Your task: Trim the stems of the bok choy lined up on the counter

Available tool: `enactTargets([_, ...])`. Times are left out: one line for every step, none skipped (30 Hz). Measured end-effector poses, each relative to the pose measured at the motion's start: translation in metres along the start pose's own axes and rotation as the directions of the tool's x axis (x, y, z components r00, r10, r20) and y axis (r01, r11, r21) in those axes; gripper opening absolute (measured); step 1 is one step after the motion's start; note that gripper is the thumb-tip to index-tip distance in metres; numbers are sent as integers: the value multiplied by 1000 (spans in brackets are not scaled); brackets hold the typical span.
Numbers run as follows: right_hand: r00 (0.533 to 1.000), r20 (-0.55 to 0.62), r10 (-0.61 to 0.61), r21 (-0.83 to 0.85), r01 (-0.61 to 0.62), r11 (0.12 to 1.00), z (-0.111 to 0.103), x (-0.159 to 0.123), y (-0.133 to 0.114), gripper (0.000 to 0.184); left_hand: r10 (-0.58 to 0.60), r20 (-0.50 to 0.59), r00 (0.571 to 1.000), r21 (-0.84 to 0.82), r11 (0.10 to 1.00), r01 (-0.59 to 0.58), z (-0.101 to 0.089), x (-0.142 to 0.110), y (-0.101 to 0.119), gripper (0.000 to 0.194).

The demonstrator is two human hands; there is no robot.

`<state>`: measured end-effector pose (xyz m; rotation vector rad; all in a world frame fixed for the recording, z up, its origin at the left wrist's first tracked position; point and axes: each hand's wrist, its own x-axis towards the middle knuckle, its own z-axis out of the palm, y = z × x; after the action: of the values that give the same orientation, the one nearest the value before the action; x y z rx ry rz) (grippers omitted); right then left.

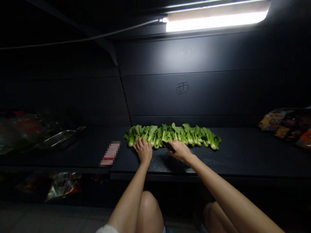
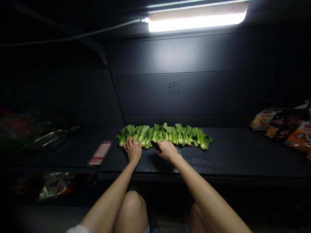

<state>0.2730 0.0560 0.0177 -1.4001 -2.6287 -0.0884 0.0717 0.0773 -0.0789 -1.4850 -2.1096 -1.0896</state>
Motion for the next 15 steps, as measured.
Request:
enactTargets([1000, -10, -3, 7, 3, 1000, 1, 1, -1, 32, -6, 2, 1000, -12, 1000, 6, 0, 0, -1, 46])
enactTargets([1000, -21, -5, 13, 5, 1000, 1, 2, -2, 33, -11, 4, 1000, -29, 1000, 11, 0, 1, -2, 45])
enactTargets([1000, -29, -7, 16, 7, 1000, 1, 3, -3, 33, -16, 5, 1000, -49, 999, 16, 1, 1, -3, 45])
enactTargets([999, -33, -6, 18, 7, 1000, 2, 4, -5, 33, -22, 4, 1000, -70, 997, 22, 1, 2, -4, 45])
enactTargets([999, -32, -1, 18, 1, 1000, 2, 5, -7, 33, -28, 2, 1000, -91, 995, 28, 1, 3, -5, 46])
enactTargets([1000, -26, 8, 16, -7, 1000, 1, 6, -9, 33, -33, -2, 999, -110, 993, 33, 1, 4, -7, 46])
enactTargets([1000, -17, 16, 13, -16, 1000, 1, 7, -11, 34, -37, -8, 999, -126, 991, 36, 1, 6, -9, 47])
enactTargets([1000, -8, 24, 10, -23, 1000, 0, 8, -13, 34, -39, -15, 999, -138, 990, 37, 1, 8, -11, 47])
enactTargets([1000, 0, 28, 8, -28, 1000, -1, 8, -15, 35, -42, -24, 999, -146, 989, 38, 0, 11, -14, 47])
enactTargets([1000, 6, 29, 8, -29, 1000, -2, 9, -17, 36, -46, -32, 998, -146, 988, 41, 0, 14, -18, 48])
enactTargets([1000, 9, 27, 10, -27, 1000, -2, 10, -19, 36, -52, -37, 998, -141, 989, 47, -1, 17, -22, 48])
enactTargets([1000, 10, 20, 15, -20, 1000, -3, 11, -20, 36, -61, -38, 997, -131, 990, 56, -2, 20, -26, 48])
enactTargets([1000, 8, 11, 21, -11, 1000, -3, 12, -22, 37, -70, -32, 997, -119, 991, 66, -3, 22, -31, 48])
enactTargets([1000, 6, 0, 29, 0, 1000, -3, 13, -23, 36, -78, -22, 997, -108, 991, 75, -3, 23, -36, 48])
enactTargets([1000, 3, -12, 38, 12, 999, -2, 14, -24, 36, -82, -7, 997, -99, 992, 81, -3, 23, -40, 49])
